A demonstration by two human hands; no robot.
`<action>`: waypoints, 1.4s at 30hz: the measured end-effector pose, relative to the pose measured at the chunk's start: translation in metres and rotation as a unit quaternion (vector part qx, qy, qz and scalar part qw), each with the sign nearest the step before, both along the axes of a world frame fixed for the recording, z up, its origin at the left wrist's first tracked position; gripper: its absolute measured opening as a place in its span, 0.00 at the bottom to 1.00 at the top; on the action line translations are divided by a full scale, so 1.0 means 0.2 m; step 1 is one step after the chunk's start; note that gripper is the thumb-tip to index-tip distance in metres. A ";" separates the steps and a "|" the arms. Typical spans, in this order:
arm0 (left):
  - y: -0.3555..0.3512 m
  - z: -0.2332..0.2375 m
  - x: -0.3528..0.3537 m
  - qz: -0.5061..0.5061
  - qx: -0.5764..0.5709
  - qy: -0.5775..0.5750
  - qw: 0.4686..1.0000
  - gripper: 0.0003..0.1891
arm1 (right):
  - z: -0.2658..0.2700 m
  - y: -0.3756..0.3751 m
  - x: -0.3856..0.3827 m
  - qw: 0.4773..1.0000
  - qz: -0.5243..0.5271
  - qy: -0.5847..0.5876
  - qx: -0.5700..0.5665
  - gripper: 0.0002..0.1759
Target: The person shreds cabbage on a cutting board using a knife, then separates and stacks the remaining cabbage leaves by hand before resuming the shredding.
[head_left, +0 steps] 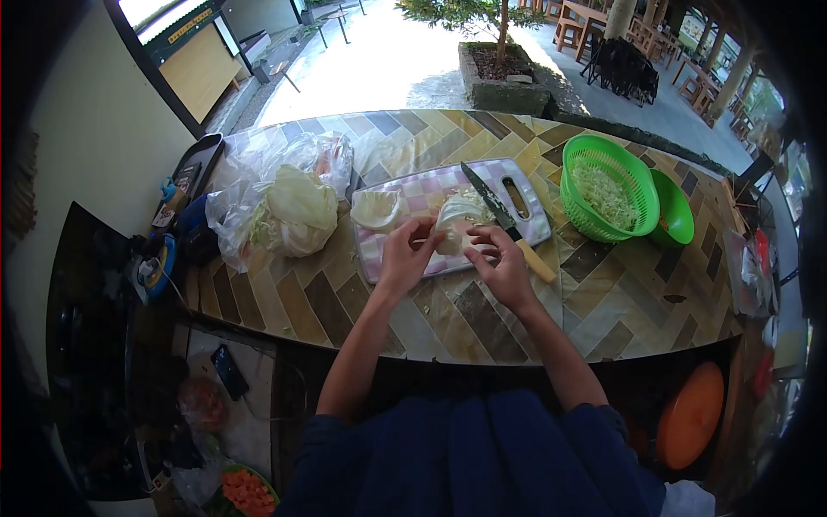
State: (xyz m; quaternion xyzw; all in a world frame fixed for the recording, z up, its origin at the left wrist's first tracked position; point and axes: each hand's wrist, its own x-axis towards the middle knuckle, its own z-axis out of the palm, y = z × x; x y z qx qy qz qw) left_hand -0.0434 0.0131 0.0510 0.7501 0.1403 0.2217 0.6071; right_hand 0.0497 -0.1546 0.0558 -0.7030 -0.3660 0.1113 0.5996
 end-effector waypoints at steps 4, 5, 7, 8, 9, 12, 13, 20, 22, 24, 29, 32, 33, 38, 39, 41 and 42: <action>0.08 0.05 -0.02 0.067 0.162 0.066 0.982 0.16 | -0.03 -0.16 0.14 0.949 -0.098 -0.271 -0.126 0.24; 0.10 0.06 -0.02 0.067 0.187 0.075 0.977 0.16 | -0.04 -0.18 0.16 0.939 -0.107 -0.267 -0.191 0.24; 0.12 0.06 -0.01 0.064 0.238 0.101 0.964 0.17 | -0.08 -0.22 0.18 0.905 -0.127 -0.253 -0.319 0.25; 0.12 0.06 0.00 0.061 0.265 0.117 0.955 0.17 | -0.11 -0.21 0.18 0.904 -0.127 -0.247 -0.325 0.25; 0.13 0.05 0.02 0.058 0.291 0.133 0.946 0.18 | -0.13 -0.21 0.18 0.904 -0.127 -0.241 -0.331 0.25; 0.15 0.02 0.07 0.028 0.298 0.118 0.947 0.19 | -0.16 -0.20 0.19 0.907 -0.124 -0.224 -0.334 0.25; 0.14 0.03 0.08 0.013 0.273 0.095 0.957 0.19 | -0.16 -0.19 0.20 0.909 -0.123 -0.218 -0.332 0.24; 0.18 0.00 0.11 -0.028 0.361 0.105 0.926 0.16 | -0.18 -0.20 0.27 0.974 -0.090 -0.137 -0.156 0.23; 0.17 -0.01 0.10 -0.025 0.391 0.129 0.911 0.17 | -0.11 -0.20 0.23 0.985 -0.079 -0.094 -0.121 0.23; 0.17 -0.01 0.09 -0.017 0.430 0.148 0.890 0.17 | -0.05 -0.20 0.19 0.989 -0.055 -0.061 -0.119 0.23; 0.17 0.00 0.11 -0.056 0.461 0.201 0.862 0.20 | 0.04 -0.19 0.07 0.991 0.009 -0.050 -0.122 0.24; 0.14 0.02 0.11 -0.055 0.481 0.208 0.850 0.20 | -0.01 -0.15 0.02 0.987 0.023 -0.100 -0.120 0.24; 0.14 0.03 0.11 -0.050 0.487 0.206 0.847 0.20 | -0.02 -0.15 0.01 0.985 0.026 -0.097 -0.141 0.25; 0.14 0.04 0.09 -0.048 0.523 0.220 0.822 0.16 | -0.02 -0.15 -0.04 0.965 0.033 -0.124 -0.227 0.26; 0.14 0.05 0.09 -0.048 0.526 0.220 0.820 0.15 | -0.01 -0.15 -0.05 0.960 0.033 -0.125 -0.247 0.26; 0.16 0.02 0.09 -0.037 0.525 0.193 0.828 0.08 | 0.01 -0.15 -0.05 0.956 0.032 -0.134 -0.258 0.26; 0.16 0.02 0.10 -0.032 0.524 0.180 0.832 0.06 | 0.01 -0.15 -0.06 0.954 0.032 -0.137 -0.264 0.26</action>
